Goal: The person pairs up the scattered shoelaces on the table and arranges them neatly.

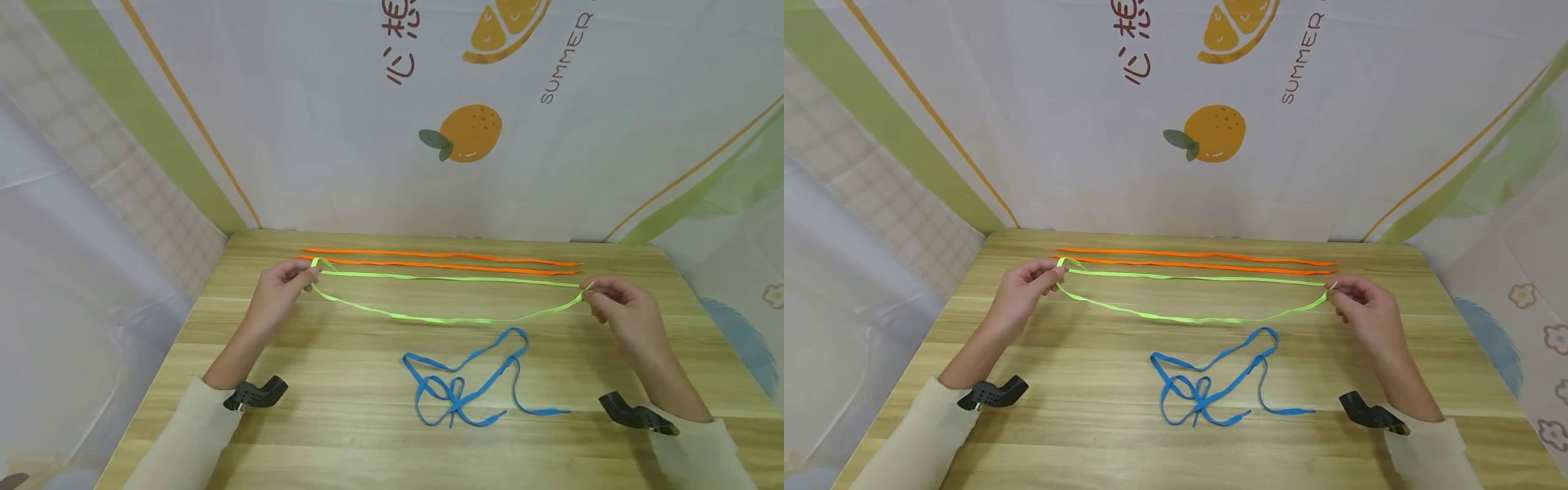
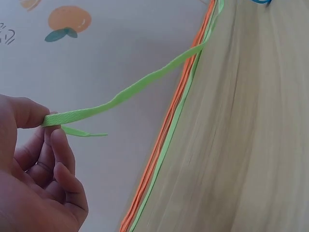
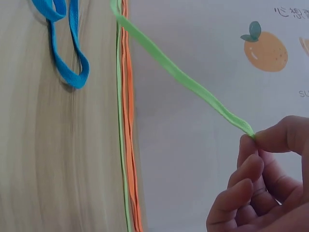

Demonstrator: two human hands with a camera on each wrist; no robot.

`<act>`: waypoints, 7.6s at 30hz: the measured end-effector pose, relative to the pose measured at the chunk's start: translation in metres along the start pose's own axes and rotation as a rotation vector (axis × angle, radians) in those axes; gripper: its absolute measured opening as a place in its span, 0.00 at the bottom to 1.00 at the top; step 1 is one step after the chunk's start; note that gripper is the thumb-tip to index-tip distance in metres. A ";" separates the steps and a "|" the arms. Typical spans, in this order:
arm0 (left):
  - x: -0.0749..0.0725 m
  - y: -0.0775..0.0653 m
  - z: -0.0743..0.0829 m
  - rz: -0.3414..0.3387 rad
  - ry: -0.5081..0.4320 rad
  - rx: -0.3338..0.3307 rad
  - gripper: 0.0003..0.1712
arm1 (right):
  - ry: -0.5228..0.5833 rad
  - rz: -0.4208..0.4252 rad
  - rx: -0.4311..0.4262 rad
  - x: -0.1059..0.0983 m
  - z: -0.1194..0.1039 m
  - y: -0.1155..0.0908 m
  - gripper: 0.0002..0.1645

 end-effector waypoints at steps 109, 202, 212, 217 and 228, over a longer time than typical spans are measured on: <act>-0.041 0.032 -0.053 0.119 0.180 -0.210 0.11 | 0.357 0.139 0.389 -0.070 0.093 0.021 0.16; -0.052 0.027 -0.048 0.179 0.611 -0.136 0.22 | -0.618 0.055 0.245 -0.074 0.090 0.028 0.36; -0.012 0.010 -0.019 0.083 0.555 -0.010 0.24 | -0.544 -0.064 0.089 -0.049 0.064 0.021 0.32; 0.016 -0.001 -0.003 -0.005 0.539 0.030 0.25 | -0.512 -0.157 -0.039 -0.021 0.042 0.015 0.30; 0.078 -0.028 0.018 -0.244 0.504 0.223 0.32 | -0.445 -0.327 -0.181 0.037 0.012 -0.002 0.32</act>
Point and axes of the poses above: each hand's wrist, its own y-axis towards the middle knuckle, its own x-axis out of the palm, z = x × y, the point moved 9 cm from there along y, towards the middle knuckle, and after that the axes turned 8 degrees about -x, right-handed, at the moved point
